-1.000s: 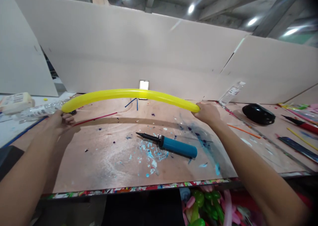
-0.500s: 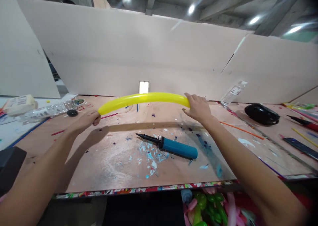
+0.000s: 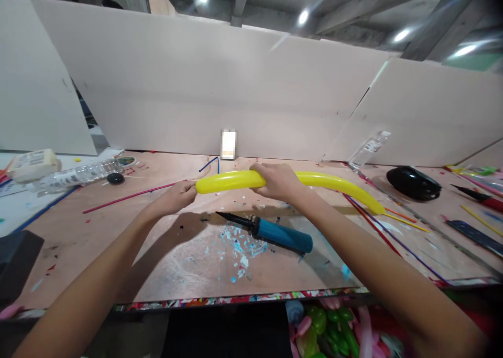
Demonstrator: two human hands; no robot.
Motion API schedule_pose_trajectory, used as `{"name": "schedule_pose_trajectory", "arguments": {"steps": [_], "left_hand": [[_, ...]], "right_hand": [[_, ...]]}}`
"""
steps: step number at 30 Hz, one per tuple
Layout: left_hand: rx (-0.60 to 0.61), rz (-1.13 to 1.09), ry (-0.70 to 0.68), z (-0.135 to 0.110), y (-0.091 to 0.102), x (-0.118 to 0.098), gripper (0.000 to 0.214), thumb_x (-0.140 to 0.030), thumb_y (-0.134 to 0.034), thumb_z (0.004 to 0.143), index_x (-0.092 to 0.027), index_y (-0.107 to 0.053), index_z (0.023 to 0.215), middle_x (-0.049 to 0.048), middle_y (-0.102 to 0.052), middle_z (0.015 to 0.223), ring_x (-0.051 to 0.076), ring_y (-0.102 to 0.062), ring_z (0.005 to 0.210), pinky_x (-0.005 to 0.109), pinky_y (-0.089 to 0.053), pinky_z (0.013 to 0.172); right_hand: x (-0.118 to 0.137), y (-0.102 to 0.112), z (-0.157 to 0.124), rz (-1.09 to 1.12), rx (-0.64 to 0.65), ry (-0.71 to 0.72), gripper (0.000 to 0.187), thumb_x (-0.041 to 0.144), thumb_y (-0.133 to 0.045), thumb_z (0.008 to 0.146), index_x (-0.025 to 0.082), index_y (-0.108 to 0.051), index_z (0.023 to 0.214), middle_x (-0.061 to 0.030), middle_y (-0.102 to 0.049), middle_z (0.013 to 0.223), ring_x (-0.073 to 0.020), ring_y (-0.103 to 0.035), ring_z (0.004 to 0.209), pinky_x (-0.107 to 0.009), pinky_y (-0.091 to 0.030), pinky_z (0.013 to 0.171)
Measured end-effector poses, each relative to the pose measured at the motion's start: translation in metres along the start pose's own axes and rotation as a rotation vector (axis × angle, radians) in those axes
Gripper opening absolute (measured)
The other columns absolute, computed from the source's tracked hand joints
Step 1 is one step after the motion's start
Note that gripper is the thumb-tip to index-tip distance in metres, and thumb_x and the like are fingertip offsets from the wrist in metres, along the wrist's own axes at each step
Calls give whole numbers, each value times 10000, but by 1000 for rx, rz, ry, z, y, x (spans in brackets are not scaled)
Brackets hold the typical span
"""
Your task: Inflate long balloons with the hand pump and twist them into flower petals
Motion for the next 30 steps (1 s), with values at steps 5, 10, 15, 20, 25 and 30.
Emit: {"name": "schedule_pose_trajectory", "arguments": {"steps": [5,10,15,20,25,30], "left_hand": [[25,91,-116,-1,-18,-37,203,-275,-336,820,-177,-453,687,-17,-453,625,122,-411,572,245,-273,527],[9,72,-123,-3,-17,-47,183,-241,-336,826,-180,-432,683,-22,-444,631,111,-402,561,246,-268,526],[-16,-41,-94,-4,-10,-35,193,-245,-338,836,-173,-477,724,-40,-416,575,99,-377,512,234,-271,501],[-42,-169,-80,0,-9,-20,214,-259,-338,842,-165,-514,763,-54,-415,528,90,-370,474,221,-282,484],[-60,-202,-86,0,-12,-15,201,-244,-343,845,-171,-490,730,-54,-433,520,88,-388,468,218,-296,482],[-68,-219,-89,-3,-14,-13,210,-247,-339,865,-177,-454,705,-52,-435,528,86,-389,473,216,-305,488]], "right_hand": [[30,-1,7,14,58,57,283,348,-528,766,200,-537,1007,-52,-664,918,-200,-583,769,-284,-295,599],[41,-5,15,5,97,77,216,329,-544,733,190,-541,898,-60,-665,876,-200,-586,741,-286,-277,567],[48,-3,11,38,103,110,270,427,-500,805,179,-532,909,-78,-669,862,-204,-584,730,-291,-282,562],[58,1,2,167,156,170,412,533,-413,849,159,-508,994,-94,-662,858,-200,-571,732,-289,-312,586],[58,-1,0,226,201,192,336,438,-416,873,153,-502,1029,-105,-659,893,-193,-573,760,-279,-327,602],[64,-1,1,192,196,227,217,331,-398,899,156,-507,969,-95,-665,879,-172,-569,711,-274,-292,570]]}}
Point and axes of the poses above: each hand's wrist, its own z-axis towards the middle knuckle, its own y-axis out of the back of the hand, x = y × z, the point moved 8 cm from there along z, towards the middle knuckle
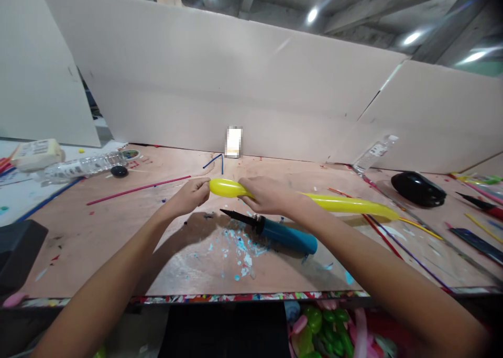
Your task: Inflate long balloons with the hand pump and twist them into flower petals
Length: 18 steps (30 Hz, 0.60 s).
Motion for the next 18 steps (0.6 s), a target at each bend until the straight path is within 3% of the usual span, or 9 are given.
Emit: {"name": "schedule_pose_trajectory", "arguments": {"steps": [13,18], "left_hand": [[-21,-81,-9,-2,-3,-4,223,-250,-353,869,-175,-456,686,-53,-434,509,79,-384,447,215,-299,467],[-54,-310,-7,-4,-6,-14,221,-250,-370,854,-180,-416,650,-53,-412,479,74,-362,420,212,-295,441]], "right_hand": [[-2,-9,7,-83,12,-71,135,192,-456,831,173,-561,914,-90,-684,843,-189,-606,697,-282,-256,513],[-1,-21,13,-122,71,-107,181,141,-460,801,169,-600,912,-87,-694,851,-196,-628,678,-280,-278,496]]}}
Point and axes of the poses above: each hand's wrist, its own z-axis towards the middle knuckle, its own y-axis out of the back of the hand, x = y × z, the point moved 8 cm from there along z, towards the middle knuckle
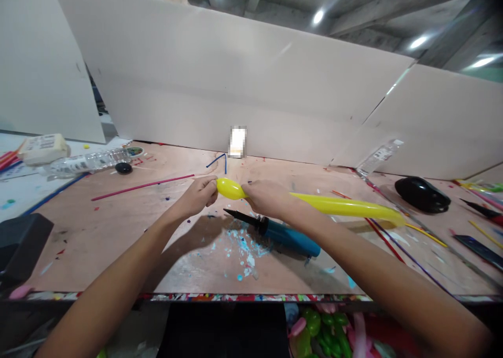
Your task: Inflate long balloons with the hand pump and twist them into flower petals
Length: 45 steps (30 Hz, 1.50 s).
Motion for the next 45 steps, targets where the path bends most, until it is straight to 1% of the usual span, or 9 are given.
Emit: {"name": "schedule_pose_trajectory", "arguments": {"steps": [11,19,23,26,30,34,37,41,45], "left_hand": [[-63,-826,412,5,-5,44,255,-166,-458,734,-183,-294,540,-84,-229,418,38,-223,356,184,-251,395],[-55,-822,470,5,-8,54,280,-173,-423,739,-189,-251,520,-83,-210,445,35,-213,364,177,-264,406],[-63,-734,432,3,-4,51,278,-191,-432,777,-185,-300,533,-82,-218,453,46,-202,376,182,-242,402],[-49,-487,274,1,9,33,243,-213,-478,810,-160,-435,577,-53,-335,484,65,-287,427,190,-267,430],[-144,-17,-198,-11,25,-35,203,-289,-503,824,-161,-548,672,39,-575,808,134,-515,755,238,-417,653],[-318,-340,-278,-17,20,-85,255,-366,-404,852,-171,-506,723,75,-593,952,176,-570,865,280,-449,683],[-461,-500,-248,-6,11,-105,292,-391,-299,886,-182,-426,726,49,-567,896,153,-587,810,272,-459,672],[-555,-770,-147,23,2,-91,224,-334,-233,876,-196,-314,720,7,-463,694,96,-518,601,239,-462,616],[-661,-942,99,44,-8,-44,156,-274,-262,844,-204,-287,707,-24,-382,593,70,-432,486,204,-425,535]], "right_hand": [[37,-4,2,-102,22,130,260,222,-397,916,118,-633,948,-154,-701,858,-277,-673,732,-354,-478,593],[48,-14,2,-186,37,142,263,191,-394,905,83,-629,958,-175,-689,855,-260,-665,723,-332,-473,607],[37,-5,-2,-46,86,47,320,283,-382,923,105,-647,927,-165,-690,856,-247,-654,705,-316,-445,586],[28,16,-7,171,102,67,415,375,-315,945,127,-640,874,-140,-676,808,-198,-608,653,-294,-413,580],[16,40,-18,776,231,48,399,376,-279,947,165,-480,675,-32,-532,618,-115,-477,538,-254,-402,553],[22,44,-30,1487,481,-55,379,479,-239,937,219,-289,666,52,-299,550,-91,-322,466,-229,-383,476],[35,43,-33,1651,589,-62,367,494,-221,935,226,-260,687,61,-263,560,-91,-283,465,-220,-373,462],[36,46,-23,1489,465,-24,388,519,-204,938,212,-335,740,38,-375,605,-91,-376,499,-227,-424,517],[12,54,-10,687,101,-132,424,466,-235,950,165,-488,791,-86,-582,743,-157,-534,616,-292,-441,584]]}}
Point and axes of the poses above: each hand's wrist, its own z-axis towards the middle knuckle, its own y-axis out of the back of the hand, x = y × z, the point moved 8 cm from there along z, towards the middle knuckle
